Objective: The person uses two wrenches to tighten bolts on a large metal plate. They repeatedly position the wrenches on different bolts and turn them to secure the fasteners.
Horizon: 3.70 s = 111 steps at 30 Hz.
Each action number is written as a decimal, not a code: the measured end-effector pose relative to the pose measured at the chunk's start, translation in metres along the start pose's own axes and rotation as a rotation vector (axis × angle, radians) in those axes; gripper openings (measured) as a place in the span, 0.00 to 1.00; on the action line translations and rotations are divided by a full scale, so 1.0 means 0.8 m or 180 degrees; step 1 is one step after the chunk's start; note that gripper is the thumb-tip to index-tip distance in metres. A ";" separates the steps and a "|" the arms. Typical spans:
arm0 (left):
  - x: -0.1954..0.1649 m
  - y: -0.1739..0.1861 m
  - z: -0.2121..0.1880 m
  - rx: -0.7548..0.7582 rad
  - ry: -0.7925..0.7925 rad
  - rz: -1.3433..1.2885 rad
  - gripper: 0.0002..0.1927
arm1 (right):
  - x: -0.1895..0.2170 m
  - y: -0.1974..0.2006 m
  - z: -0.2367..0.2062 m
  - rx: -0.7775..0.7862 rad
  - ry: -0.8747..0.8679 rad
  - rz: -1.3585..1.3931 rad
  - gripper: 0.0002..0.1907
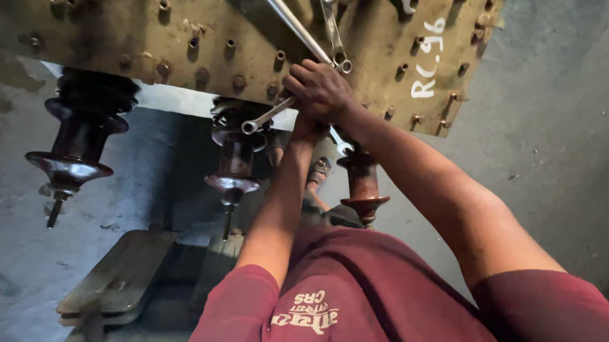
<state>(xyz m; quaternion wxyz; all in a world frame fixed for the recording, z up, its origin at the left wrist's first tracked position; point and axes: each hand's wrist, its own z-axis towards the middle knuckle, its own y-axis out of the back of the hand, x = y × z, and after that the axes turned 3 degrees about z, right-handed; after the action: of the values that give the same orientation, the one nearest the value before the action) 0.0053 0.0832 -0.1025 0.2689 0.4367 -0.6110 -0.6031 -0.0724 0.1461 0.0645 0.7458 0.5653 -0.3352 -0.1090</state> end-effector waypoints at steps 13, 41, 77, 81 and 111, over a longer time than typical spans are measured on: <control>0.010 0.018 -0.008 0.0037 0.0421 -0.2669 0.27 | -0.001 -0.011 -0.005 -0.0098 -0.0104 0.0032 0.16; -0.002 0.019 -0.138 -0.0432 0.2358 -0.4978 0.15 | 0.015 -0.005 -0.015 -0.0510 0.0032 0.0063 0.17; -0.110 0.108 -0.228 -0.0447 0.0850 -0.3016 0.11 | 0.265 -0.059 -0.661 -0.1988 -0.4874 0.2796 0.19; -0.136 0.091 -0.261 0.1625 0.2301 -0.4544 0.14 | 0.254 -0.049 -0.673 -0.2226 -0.4713 0.3326 0.18; -0.200 0.076 -0.107 -0.0710 0.2198 -0.6224 0.33 | 0.002 0.117 -0.739 -0.0190 -0.4329 0.3570 0.12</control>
<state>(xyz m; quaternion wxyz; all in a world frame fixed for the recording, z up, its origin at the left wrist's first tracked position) 0.1412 0.1708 -0.0010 -0.1379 0.8624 0.1785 -0.4532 0.2770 0.6318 0.0707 0.3428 0.1104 -0.9316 -0.0485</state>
